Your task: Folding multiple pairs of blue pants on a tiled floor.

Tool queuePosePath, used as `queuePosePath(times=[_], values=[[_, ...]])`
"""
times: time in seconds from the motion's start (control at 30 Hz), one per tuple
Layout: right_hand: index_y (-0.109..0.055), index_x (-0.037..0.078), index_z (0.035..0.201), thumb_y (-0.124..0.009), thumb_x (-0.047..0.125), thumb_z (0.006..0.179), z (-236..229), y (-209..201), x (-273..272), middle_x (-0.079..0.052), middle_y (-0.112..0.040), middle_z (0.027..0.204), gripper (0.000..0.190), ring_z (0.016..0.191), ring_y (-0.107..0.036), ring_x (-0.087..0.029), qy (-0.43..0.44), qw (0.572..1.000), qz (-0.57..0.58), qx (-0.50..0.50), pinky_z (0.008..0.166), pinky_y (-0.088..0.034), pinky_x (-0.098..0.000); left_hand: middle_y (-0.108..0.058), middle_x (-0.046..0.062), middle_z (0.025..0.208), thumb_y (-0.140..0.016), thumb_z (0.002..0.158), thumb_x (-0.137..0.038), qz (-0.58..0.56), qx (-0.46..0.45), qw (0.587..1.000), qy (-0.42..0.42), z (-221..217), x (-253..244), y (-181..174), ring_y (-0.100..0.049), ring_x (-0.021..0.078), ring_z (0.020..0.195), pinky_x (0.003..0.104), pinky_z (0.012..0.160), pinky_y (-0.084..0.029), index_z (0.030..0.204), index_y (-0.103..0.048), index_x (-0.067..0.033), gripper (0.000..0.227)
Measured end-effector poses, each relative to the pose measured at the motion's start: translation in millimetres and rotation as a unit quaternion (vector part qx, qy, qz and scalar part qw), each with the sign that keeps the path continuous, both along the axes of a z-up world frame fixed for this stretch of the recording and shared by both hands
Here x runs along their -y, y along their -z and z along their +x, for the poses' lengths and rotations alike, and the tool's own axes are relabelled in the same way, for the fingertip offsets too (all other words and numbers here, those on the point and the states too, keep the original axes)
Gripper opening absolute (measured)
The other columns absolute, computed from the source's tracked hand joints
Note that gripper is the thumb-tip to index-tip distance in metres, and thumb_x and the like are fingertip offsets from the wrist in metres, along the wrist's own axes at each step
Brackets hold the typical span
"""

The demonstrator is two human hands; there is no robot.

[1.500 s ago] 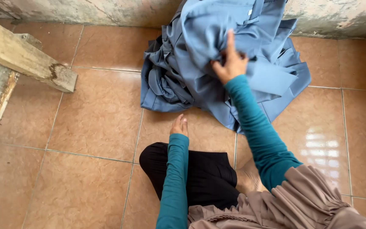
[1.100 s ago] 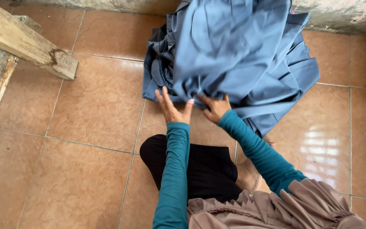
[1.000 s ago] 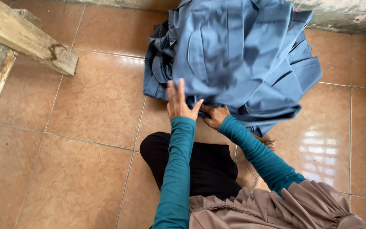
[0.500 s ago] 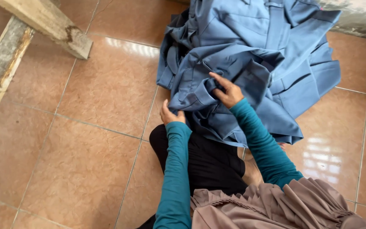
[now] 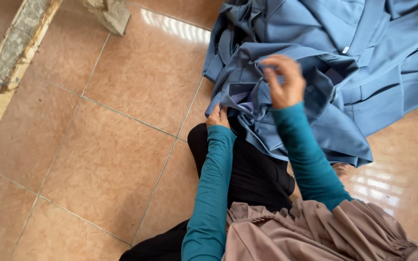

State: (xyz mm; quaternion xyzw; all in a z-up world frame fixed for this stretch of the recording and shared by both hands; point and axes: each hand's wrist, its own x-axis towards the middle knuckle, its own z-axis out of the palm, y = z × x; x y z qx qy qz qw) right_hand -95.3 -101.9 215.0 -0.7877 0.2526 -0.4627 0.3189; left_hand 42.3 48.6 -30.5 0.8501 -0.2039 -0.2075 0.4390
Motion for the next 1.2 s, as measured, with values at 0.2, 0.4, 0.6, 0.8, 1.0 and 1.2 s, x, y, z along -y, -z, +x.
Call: queuePosePath(times=[0.2,0.4,0.6,0.8,1.0,1.2], values=[[-0.072,0.012,0.140,-0.076,0.042,0.105,-90,-4,-27,-0.011,-0.025,0.167,0.046,0.157,-0.037,-0.037,0.311,0.939,-0.112,-0.100,0.121,-0.039,-0.0581,-0.074,0.005,0.084,-0.054,0.093,-0.058,-0.107,-0.029,0.988,-0.108,12,-9,-72,-0.067,0.0238,0.080,0.040,0.079,-0.053,0.098,-0.068,-0.0148,0.046],[-0.015,0.015,0.164,-0.076,0.012,0.104,-124,54,-13,-0.014,-0.028,0.171,0.086,0.158,-0.034,-0.038,0.175,0.977,0.061,-0.108,0.127,-0.035,-0.0450,-0.050,0.016,0.156,-0.055,0.088,0.006,-0.137,0.039,0.987,-0.070,41,-40,-129,-0.060,0.0325,0.133,0.040,0.106,-0.055,0.158,-0.025,-0.0324,0.085],[-0.012,0.015,0.165,-0.072,0.002,0.100,-92,61,-12,-0.016,-0.026,0.172,0.089,0.160,-0.033,-0.037,0.189,0.976,0.058,-0.091,0.133,-0.030,-0.0430,-0.046,0.013,0.146,-0.058,0.077,-0.006,-0.023,0.300,0.947,0.115,5,-31,-200,-0.066,0.0374,0.072,0.049,0.058,-0.056,0.147,-0.047,-0.0406,0.079],[-0.003,0.018,0.165,-0.073,0.019,0.109,-81,69,-17,-0.019,-0.021,0.174,0.091,0.163,-0.027,-0.039,0.186,0.977,0.075,-0.075,0.135,-0.027,-0.0442,-0.025,0.011,0.159,-0.071,0.083,-0.066,0.155,0.236,0.941,0.184,-36,-10,-148,-0.065,0.0377,0.071,0.053,0.056,-0.058,0.133,-0.054,-0.0304,0.064],[-0.007,0.012,0.165,-0.072,0.018,0.106,-27,78,-14,-0.016,-0.016,0.174,0.088,0.163,-0.016,-0.029,0.107,0.985,0.128,-0.046,0.134,-0.013,-0.0348,-0.041,0.015,0.151,-0.073,0.088,-0.032,-0.168,0.174,0.962,0.127,23,-9,-118,-0.058,0.0334,0.129,0.039,0.109,-0.046,0.092,-0.072,-0.0178,0.015],[-0.017,0.016,0.167,-0.056,0.007,0.113,97,16,-19,-0.006,-0.019,0.176,0.068,0.167,-0.017,-0.026,0.007,0.992,0.100,0.080,0.140,-0.015,-0.0357,-0.044,0.001,0.152,-0.062,0.077,-0.005,-0.482,-0.118,0.859,-0.123,158,-49,-141,-0.064,0.0122,0.103,0.026,0.067,-0.056,0.086,-0.066,-0.0067,0.010]])
